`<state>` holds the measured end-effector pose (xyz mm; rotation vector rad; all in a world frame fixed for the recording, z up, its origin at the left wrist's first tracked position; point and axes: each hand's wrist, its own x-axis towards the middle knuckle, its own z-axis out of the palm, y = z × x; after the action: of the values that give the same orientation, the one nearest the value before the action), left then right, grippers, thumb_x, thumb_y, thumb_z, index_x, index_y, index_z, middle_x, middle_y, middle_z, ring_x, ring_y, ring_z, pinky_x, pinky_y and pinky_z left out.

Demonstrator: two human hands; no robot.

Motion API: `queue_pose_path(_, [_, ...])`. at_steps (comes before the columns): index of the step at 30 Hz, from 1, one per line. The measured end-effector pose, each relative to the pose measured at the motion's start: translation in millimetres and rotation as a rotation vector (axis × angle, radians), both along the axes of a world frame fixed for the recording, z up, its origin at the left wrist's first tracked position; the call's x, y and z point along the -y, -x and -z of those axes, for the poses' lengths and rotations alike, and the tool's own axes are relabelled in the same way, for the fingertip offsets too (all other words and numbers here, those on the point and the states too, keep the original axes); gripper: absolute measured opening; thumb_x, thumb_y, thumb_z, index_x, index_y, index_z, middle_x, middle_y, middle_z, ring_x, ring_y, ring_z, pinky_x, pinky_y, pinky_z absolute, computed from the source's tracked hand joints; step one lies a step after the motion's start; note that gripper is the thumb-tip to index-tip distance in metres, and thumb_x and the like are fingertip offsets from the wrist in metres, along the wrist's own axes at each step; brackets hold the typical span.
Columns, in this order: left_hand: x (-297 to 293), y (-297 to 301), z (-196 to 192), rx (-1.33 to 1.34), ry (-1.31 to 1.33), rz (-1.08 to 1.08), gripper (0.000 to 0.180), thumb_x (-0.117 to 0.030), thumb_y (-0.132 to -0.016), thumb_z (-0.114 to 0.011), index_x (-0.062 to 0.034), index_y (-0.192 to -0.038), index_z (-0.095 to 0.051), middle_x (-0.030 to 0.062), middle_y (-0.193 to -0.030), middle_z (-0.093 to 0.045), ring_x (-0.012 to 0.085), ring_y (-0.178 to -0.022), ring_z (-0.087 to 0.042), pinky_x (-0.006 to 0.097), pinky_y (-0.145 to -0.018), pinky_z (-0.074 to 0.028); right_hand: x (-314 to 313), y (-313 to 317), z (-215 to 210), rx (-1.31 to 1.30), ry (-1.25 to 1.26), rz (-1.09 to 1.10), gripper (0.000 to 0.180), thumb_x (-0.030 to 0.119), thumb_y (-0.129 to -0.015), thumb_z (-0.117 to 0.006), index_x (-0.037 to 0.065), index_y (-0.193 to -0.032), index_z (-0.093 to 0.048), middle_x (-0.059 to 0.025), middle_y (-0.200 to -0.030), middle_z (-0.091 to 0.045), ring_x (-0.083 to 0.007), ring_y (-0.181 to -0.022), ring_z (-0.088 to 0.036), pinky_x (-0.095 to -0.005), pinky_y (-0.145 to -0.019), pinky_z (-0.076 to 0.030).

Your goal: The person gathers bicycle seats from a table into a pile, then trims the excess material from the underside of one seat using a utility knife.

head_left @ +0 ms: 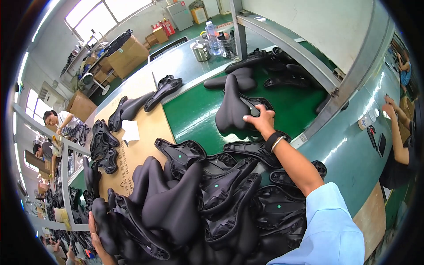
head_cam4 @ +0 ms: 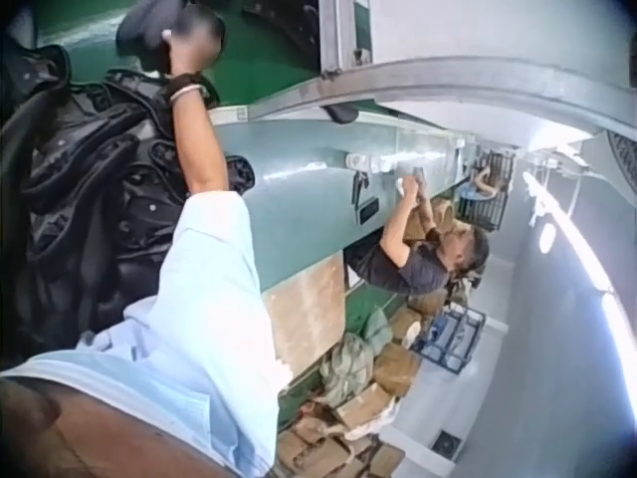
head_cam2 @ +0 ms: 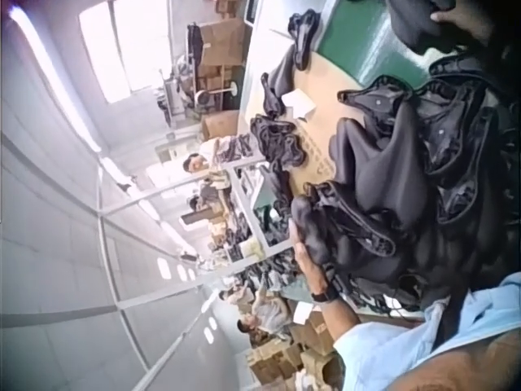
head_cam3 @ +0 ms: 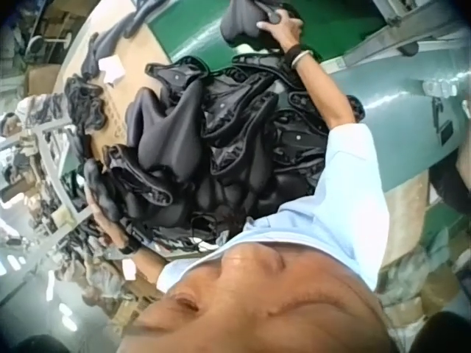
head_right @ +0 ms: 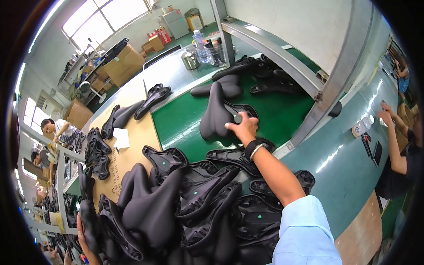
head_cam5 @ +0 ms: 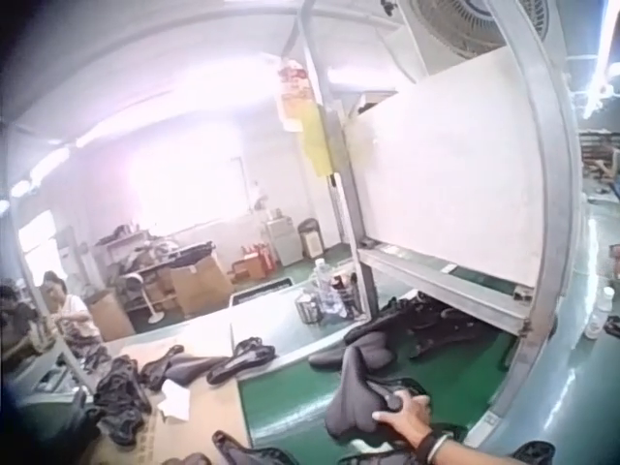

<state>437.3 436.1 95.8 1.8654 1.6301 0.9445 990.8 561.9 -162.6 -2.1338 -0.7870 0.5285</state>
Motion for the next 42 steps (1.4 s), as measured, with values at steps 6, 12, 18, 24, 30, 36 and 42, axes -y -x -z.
queue_pose_path(6, [4.6,-5.3,-3.2,0.008,0.034,-0.015,0.061,-0.043,-0.100,-0.028,-0.0022,-0.145,-0.035,0.0156,-0.146,-0.039,0.0289,-0.134,-0.036,0.037,-0.112,-0.024,-62.8,-5.8,-34.8,0.563,-0.015,-0.289,0.077,0.069,-0.070,-0.063,0.006,-0.115,-0.059,-0.0194,-0.102,-0.061,-0.0343,-0.102,-0.056,-0.0459,-0.086,-0.040])
queue_pose_path(12, [3.1,-7.0,2.1,-0.060,0.036,-0.032,0.052,-0.027,-0.101,-0.027,-0.0025,-0.146,-0.034,0.0147,-0.145,-0.040,0.0273,-0.132,-0.039,0.034,-0.112,-0.024,-126.9,-19.5,-0.5,0.236,0.377,-0.511,0.117,0.088,-0.056,-0.056,-0.004,-0.129,-0.053,-0.0236,-0.132,-0.053,-0.0364,-0.125,-0.048,-0.0423,-0.105,-0.028])
queue_pose_path(18, [4.4,3.5,-1.6,-0.090,-0.015,-0.011,0.057,-0.034,-0.097,-0.037,0.0001,-0.142,-0.038,0.0179,-0.146,-0.037,0.0303,-0.135,-0.034,0.040,-0.113,-0.021,-125.5,7.1,-24.3,0.108,0.520,-0.847,0.099,0.075,-0.052,-0.069,-0.007,-0.109,-0.066,-0.0193,-0.117,-0.063,-0.0304,-0.108,-0.061,-0.0354,-0.090,-0.046])
queue_pose_path(24, [-6.7,-8.4,-2.2,-0.218,-0.025,0.010,0.062,-0.041,-0.098,-0.027,0.0029,-0.139,-0.042,0.0154,-0.149,-0.036,0.0266,-0.140,-0.029,0.036,-0.115,-0.015,-92.7,54.6,-63.0,0.436,0.346,-0.861,0.102,0.061,-0.051,-0.075,-0.006,-0.123,-0.047,-0.0254,-0.113,-0.062,-0.0364,-0.107,-0.060,-0.0421,-0.093,-0.046])
queue_pose_path(30, [-16.7,-15.2,-3.7,-0.174,-0.059,0.069,0.048,-0.030,-0.102,-0.032,0.0014,-0.133,-0.052,0.0149,-0.144,-0.042,0.0247,-0.137,-0.035,0.034,-0.114,-0.020,-20.9,36.9,-193.2,-0.044,-0.068,-0.948,0.096,0.055,-0.063,-0.077,-0.014,-0.123,-0.049,-0.0232,-0.111,-0.063,-0.0304,-0.099,-0.065,-0.0346,-0.087,-0.051])
queue_pose_path(36, [-17.4,-8.9,-11.9,-0.232,0.014,0.101,0.052,-0.038,-0.103,-0.033,-0.0001,-0.136,-0.048,0.0122,-0.141,-0.046,0.0223,-0.134,-0.038,0.032,-0.113,-0.022,126.1,110.6,-238.7,-0.778,0.033,-1.313,0.086,0.043,-0.073,-0.078,-0.007,-0.133,-0.043,-0.0181,-0.125,-0.055,-0.0262,-0.113,-0.056,-0.0331,-0.098,-0.044])
queue_pose_path(42, [33.4,-20.6,-42.2,-0.369,-0.020,0.184,0.042,-0.023,-0.096,-0.048,0.0008,-0.130,-0.052,0.0168,-0.138,-0.048,0.0284,-0.132,-0.041,0.035,-0.111,-0.026,211.4,137.9,-181.0,-0.206,0.117,-1.665,0.103,0.058,-0.071,-0.074,-0.004,-0.140,-0.031,-0.0195,-0.128,-0.052,-0.0312,-0.113,-0.053,-0.0404,-0.097,-0.041])
